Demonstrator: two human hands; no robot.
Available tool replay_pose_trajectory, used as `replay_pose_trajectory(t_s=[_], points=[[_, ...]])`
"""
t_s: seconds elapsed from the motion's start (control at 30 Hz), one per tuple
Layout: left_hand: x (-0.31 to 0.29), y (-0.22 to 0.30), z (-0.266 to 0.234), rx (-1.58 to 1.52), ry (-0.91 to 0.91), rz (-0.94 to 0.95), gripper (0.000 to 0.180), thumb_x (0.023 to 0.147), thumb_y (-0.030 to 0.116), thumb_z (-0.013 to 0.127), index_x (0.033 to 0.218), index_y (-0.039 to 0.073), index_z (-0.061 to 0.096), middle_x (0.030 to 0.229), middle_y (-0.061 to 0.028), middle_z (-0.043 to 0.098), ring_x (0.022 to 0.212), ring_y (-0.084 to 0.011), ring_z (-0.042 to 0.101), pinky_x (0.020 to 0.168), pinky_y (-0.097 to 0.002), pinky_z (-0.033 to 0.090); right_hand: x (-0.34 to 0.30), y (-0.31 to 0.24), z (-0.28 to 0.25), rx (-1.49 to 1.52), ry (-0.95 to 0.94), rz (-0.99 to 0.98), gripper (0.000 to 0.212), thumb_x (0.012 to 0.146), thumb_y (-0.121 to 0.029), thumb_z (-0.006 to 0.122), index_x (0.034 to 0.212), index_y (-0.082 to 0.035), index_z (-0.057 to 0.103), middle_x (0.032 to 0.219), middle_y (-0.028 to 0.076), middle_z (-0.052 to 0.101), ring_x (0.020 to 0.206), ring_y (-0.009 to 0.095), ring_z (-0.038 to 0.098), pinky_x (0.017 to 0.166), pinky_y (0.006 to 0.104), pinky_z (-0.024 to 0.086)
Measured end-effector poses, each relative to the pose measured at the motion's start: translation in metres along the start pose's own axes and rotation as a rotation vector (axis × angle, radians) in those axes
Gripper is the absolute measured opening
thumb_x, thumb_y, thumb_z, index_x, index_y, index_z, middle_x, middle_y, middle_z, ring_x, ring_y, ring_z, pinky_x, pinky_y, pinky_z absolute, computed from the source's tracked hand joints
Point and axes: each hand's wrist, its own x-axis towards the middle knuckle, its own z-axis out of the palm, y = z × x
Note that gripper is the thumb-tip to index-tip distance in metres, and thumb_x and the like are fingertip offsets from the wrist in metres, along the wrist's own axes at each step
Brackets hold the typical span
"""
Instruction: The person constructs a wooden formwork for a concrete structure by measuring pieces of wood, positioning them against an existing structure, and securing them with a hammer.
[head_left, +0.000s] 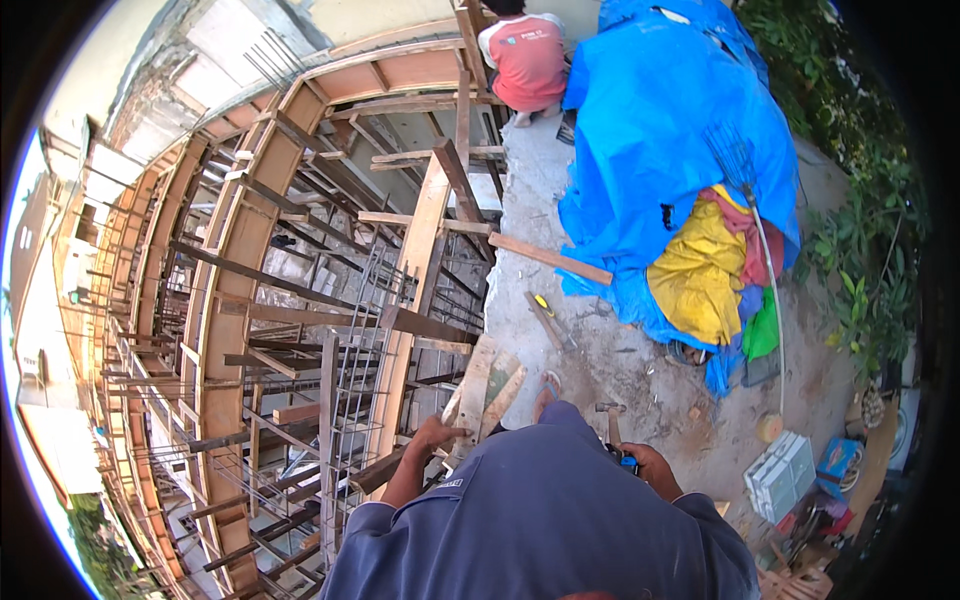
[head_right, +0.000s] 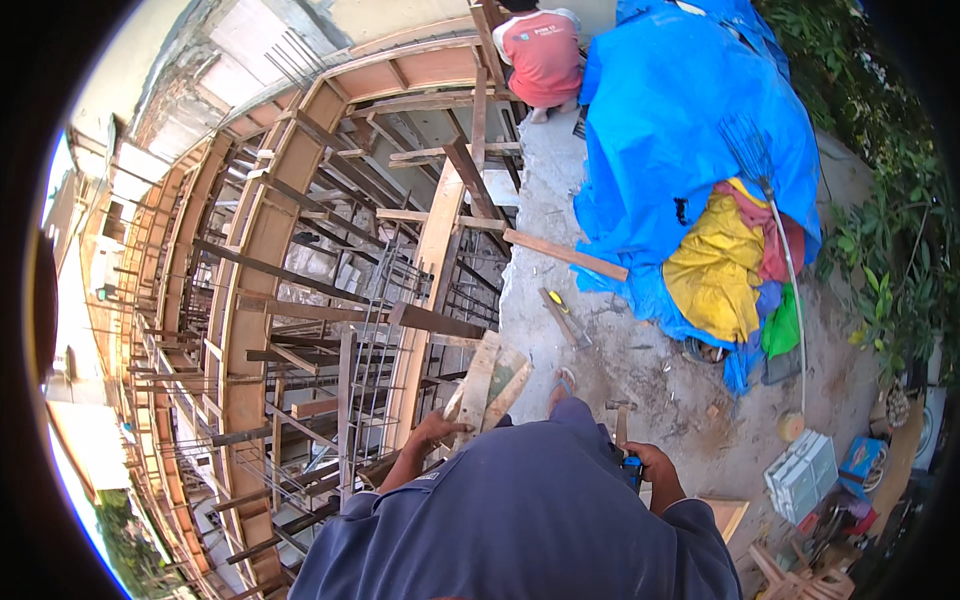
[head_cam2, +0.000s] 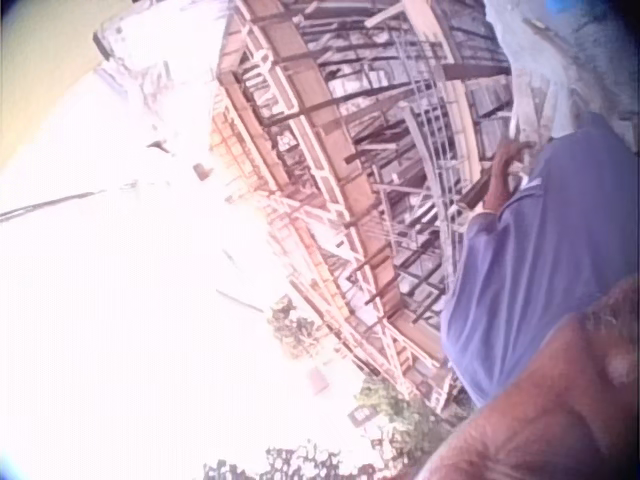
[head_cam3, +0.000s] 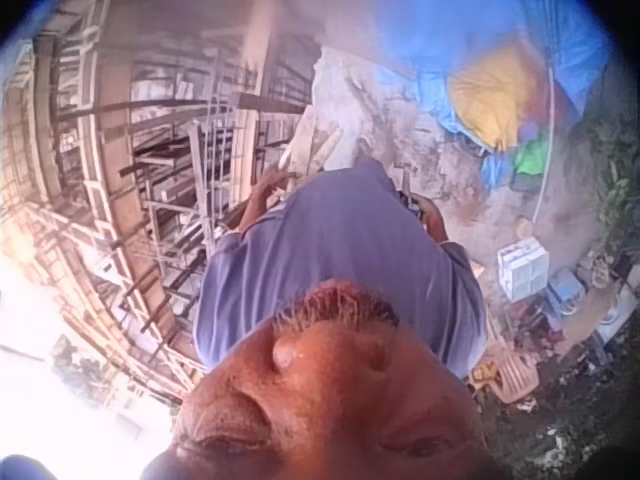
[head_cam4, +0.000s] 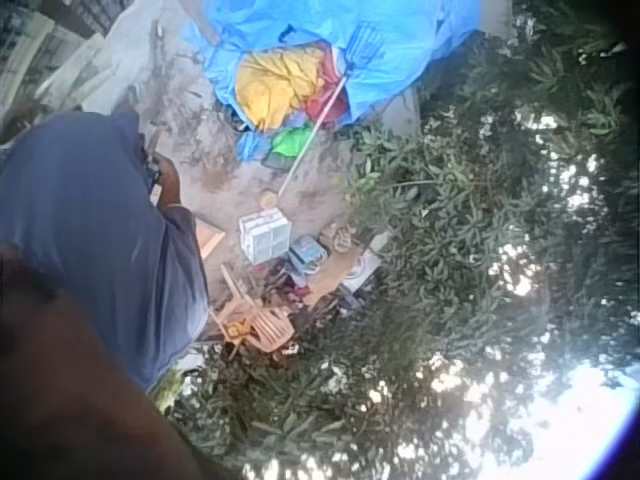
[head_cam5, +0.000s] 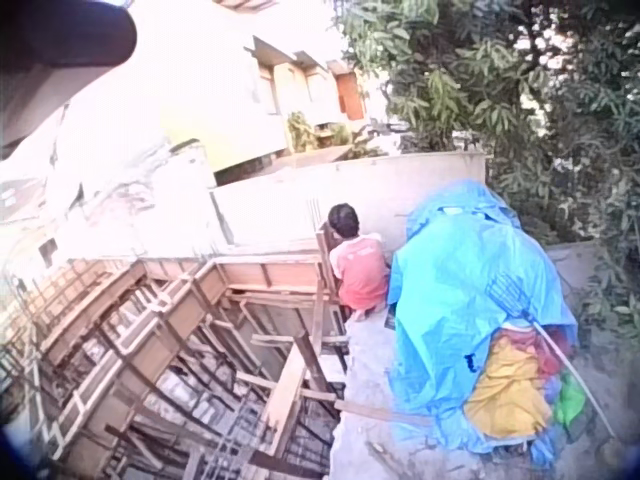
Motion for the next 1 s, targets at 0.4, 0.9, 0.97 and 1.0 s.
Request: replay_pose_trajectory(t_s=[0.4, 0.9, 0.97, 1.0], points=[[0.093, 0.115, -0.029, 0.343, -0.070, 0.105, 0.092, 0.056, 0.057, 0.085, 0.120, -0.007, 0.065, 0.113, -0.0270, 0.070, 0.104, -0.0389, 0.068, 0.092, -0.0439, 0.052, -0.078, -0.111, 0.059, -0.303, -0.020, -0.376, 0.033, 0.094, -0.021, 0.068, 0.122, -0.004, 0.064, 0.107, 0.007, 0.070, 0.095, 0.016, 0.064, 0.087, 0.0327, 0.050], [0.270, 0.225, -0.152, 0.307, -0.165, 0.212, 0.097, 0.052, 0.060, 0.085, 0.122, -0.003, 0.065, 0.116, -0.0236, 0.070, 0.107, -0.0367, 0.068, 0.092, -0.0427, 0.052, -0.092, -0.291, 0.162, -0.652, 0.075, -0.633, 0.042, 0.090, -0.023, 0.074, 0.126, -0.003, 0.064, 0.110, 0.008, 0.070, 0.096, 0.015, 0.065, 0.088, 0.0305, 0.050], [0.268, 0.264, -0.176, 0.395, -0.169, 0.169, 0.098, 0.051, 0.061, 0.085, 0.122, -0.003, 0.064, 0.117, -0.0237, 0.069, 0.107, -0.0371, 0.068, 0.092, -0.0435, 0.052, -0.093, -0.318, 0.173, -0.648, 0.121, -0.606, 0.042, 0.090, -0.023, 0.073, 0.126, -0.003, 0.064, 0.111, 0.008, 0.069, 0.097, 0.015, 0.065, 0.088, 0.0307, 0.050], [0.278, 0.267, -0.184, 0.390, -0.174, 0.167, 0.098, 0.051, 0.061, 0.085, 0.122, -0.003, 0.064, 0.117, -0.0237, 0.069, 0.107, -0.0371, 0.068, 0.092, -0.0435, 0.052, -0.092, -0.331, 0.180, -0.651, 0.133, -0.594, 0.042, 0.090, -0.023, 0.073, 0.126, -0.003, 0.064, 0.111, 0.008, 0.069, 0.097, 0.015, 0.065, 0.089, 0.0308, 0.050]])
